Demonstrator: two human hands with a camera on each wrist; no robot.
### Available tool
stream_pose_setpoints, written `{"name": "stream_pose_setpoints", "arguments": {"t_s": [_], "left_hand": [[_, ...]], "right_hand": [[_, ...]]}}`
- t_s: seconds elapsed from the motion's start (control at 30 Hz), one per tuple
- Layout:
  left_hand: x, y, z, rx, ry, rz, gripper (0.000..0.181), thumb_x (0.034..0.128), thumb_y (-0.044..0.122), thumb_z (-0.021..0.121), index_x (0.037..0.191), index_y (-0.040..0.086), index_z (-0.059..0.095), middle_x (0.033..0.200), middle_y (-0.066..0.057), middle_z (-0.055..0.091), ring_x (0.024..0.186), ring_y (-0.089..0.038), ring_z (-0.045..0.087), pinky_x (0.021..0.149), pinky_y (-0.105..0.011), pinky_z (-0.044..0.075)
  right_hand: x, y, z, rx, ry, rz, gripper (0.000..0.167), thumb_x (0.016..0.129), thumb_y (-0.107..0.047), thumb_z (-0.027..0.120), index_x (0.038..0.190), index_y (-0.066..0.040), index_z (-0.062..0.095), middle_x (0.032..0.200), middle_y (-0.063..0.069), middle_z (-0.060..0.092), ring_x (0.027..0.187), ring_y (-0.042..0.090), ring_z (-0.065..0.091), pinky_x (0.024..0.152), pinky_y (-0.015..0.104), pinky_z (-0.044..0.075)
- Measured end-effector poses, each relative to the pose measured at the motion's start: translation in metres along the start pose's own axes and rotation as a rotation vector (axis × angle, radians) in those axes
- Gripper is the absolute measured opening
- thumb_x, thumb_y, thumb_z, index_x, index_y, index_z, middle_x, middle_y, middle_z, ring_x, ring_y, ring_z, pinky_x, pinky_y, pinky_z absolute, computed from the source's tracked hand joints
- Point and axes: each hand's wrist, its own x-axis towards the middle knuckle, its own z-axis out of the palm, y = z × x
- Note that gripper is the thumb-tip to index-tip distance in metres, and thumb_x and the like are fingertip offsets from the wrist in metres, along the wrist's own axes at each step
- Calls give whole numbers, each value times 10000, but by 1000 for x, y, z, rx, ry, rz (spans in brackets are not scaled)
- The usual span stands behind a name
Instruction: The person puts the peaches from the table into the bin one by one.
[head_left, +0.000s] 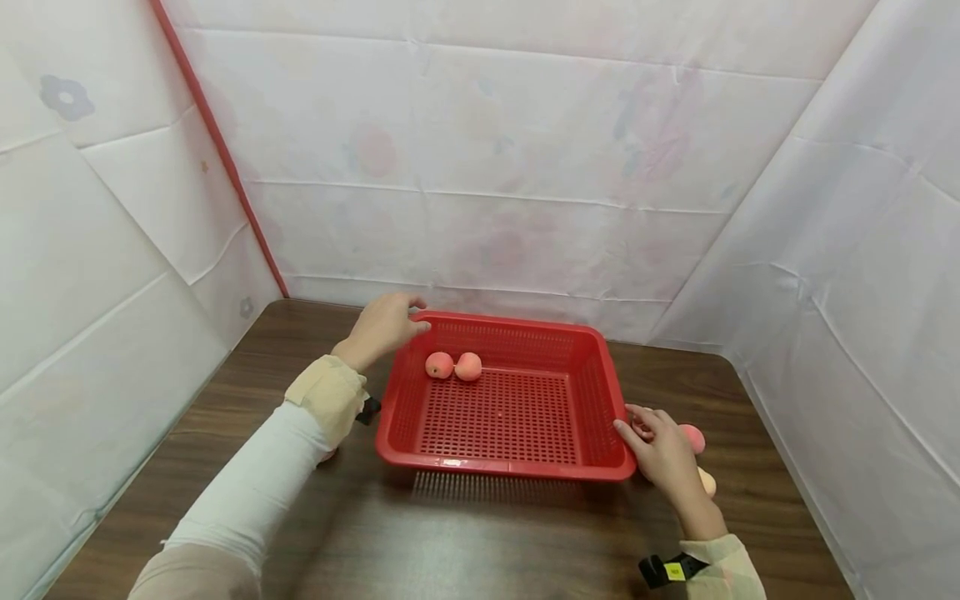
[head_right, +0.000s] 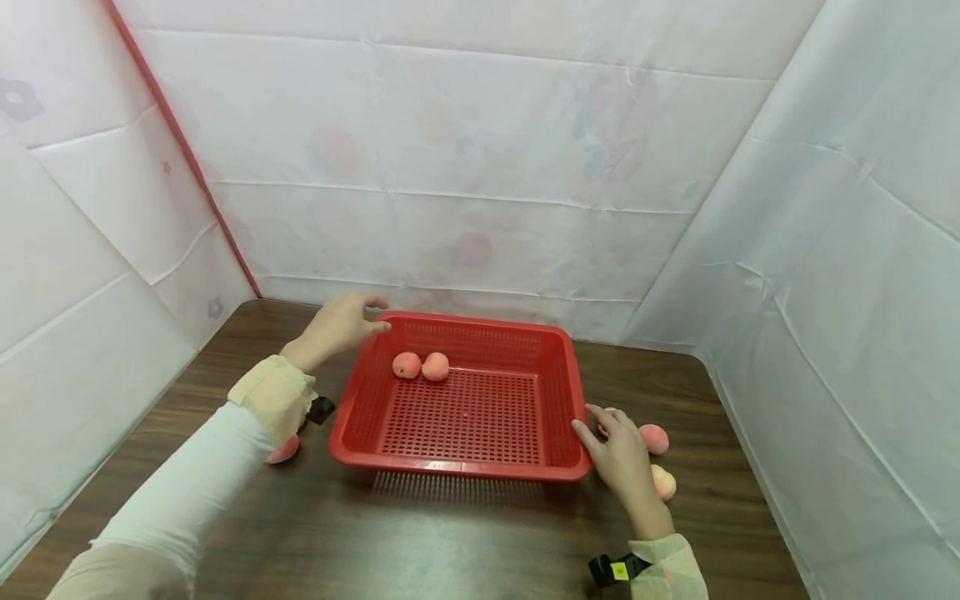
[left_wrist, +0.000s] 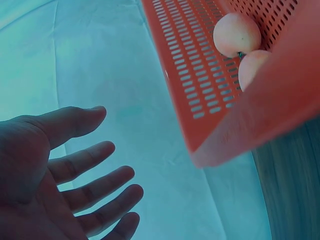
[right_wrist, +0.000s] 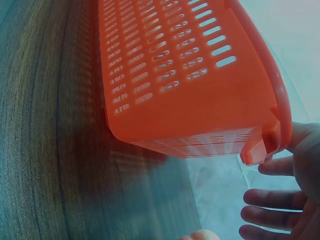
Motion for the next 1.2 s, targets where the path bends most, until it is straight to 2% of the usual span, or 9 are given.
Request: {"name": "stream_pose_setpoints", "arguments": {"t_s": [0.37,0.6,0.87,1.03,1.2], "left_hand": [[-12,-15,-11,-10,-4,-44,392,878,243,684,1187,5,634,1208,-177,612,1087,-375,562,861,-524,449],[-18,-28,-17,-2,-28,-87,426,868,247,684,1189,-24,617,1186,-215,612,1084,-405,556,866,-546,438],[-21,-42,-15,11,-74,-137,411,871,262,684,1177,-2,614,1197,-224,603,1075,-428,552,855,-569,430],[-29,-56,-13,25,-123,-198,452,888,295,656,1226,2,593,1240,-237,573,1096,-450,532,851,-587,427],[-36,-69,-11,33,-143,-209,467,890,304,652,1231,-9,586,1246,-245,566,1089,-455,534,845,-578,435]], "right_hand": [[-2,0,-1,14,-37,7,461,908,-361,648,1203,-6,643,1058,193,617,935,318,590,780,498,481],[-2,0,0,19,-27,-2,455,894,-346,669,1200,-10,646,1036,182,621,916,320,589,765,480,482],[-1,2,1,13,-29,-8,461,894,-353,666,1207,-15,642,1067,196,620,933,322,586,783,497,481],[-3,0,4,24,-28,-16,453,894,-351,668,1201,-18,648,1045,182,623,915,309,588,773,482,481],[-3,0,3,19,-37,-9,459,892,-362,667,1204,-26,648,1043,178,622,908,301,582,766,470,478]]}}
